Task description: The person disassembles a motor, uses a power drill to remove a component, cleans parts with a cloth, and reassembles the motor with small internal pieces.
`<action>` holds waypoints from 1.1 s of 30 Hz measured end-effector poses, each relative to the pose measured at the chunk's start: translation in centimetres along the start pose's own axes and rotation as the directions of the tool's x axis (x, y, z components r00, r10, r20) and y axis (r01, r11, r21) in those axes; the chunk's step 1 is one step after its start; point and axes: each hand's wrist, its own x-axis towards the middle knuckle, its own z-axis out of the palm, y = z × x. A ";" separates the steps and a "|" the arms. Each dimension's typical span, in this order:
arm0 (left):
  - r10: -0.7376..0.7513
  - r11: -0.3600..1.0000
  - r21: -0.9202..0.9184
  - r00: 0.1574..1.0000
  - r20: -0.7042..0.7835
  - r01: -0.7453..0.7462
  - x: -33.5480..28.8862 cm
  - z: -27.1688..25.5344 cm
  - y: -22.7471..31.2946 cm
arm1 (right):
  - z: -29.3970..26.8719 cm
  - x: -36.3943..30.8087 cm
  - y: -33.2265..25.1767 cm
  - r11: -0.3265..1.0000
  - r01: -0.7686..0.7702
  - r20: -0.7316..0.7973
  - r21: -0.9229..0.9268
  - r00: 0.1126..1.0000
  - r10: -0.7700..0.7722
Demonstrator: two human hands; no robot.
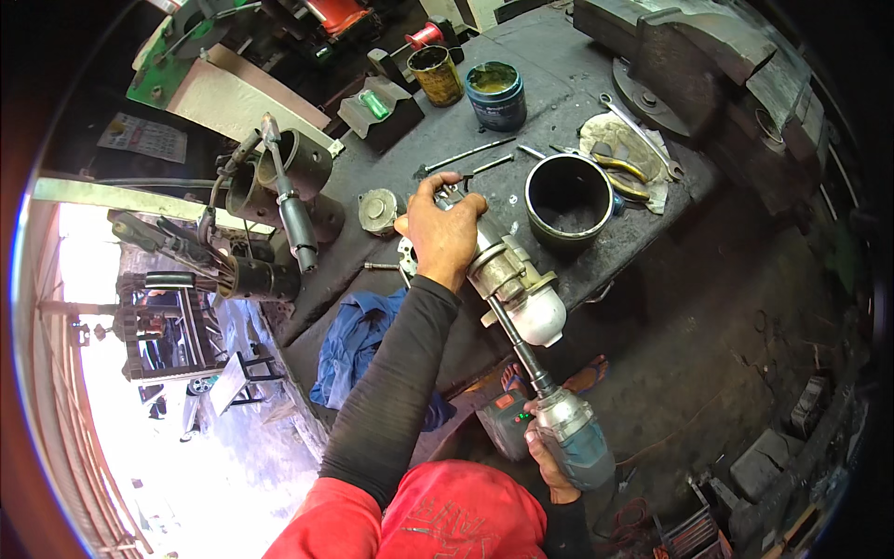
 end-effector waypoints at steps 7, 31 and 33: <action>0.009 1.000 -0.010 1.000 -0.021 -0.009 -0.4 0.1 0.0 | -0.5 -0.7 2.4 0.974 0.093 -0.076 -0.206 0.991 -0.111; 0.086 0.995 0.053 0.996 -0.017 -0.085 0.2 0.5 -0.8 | -2.1 1.3 0.4 0.838 0.348 0.070 -0.421 0.933 -0.353; 0.133 0.987 0.095 0.990 -0.053 -0.128 0.3 0.7 -1.1 | -2.7 1.2 1.2 0.726 0.408 0.078 -0.553 0.893 -0.443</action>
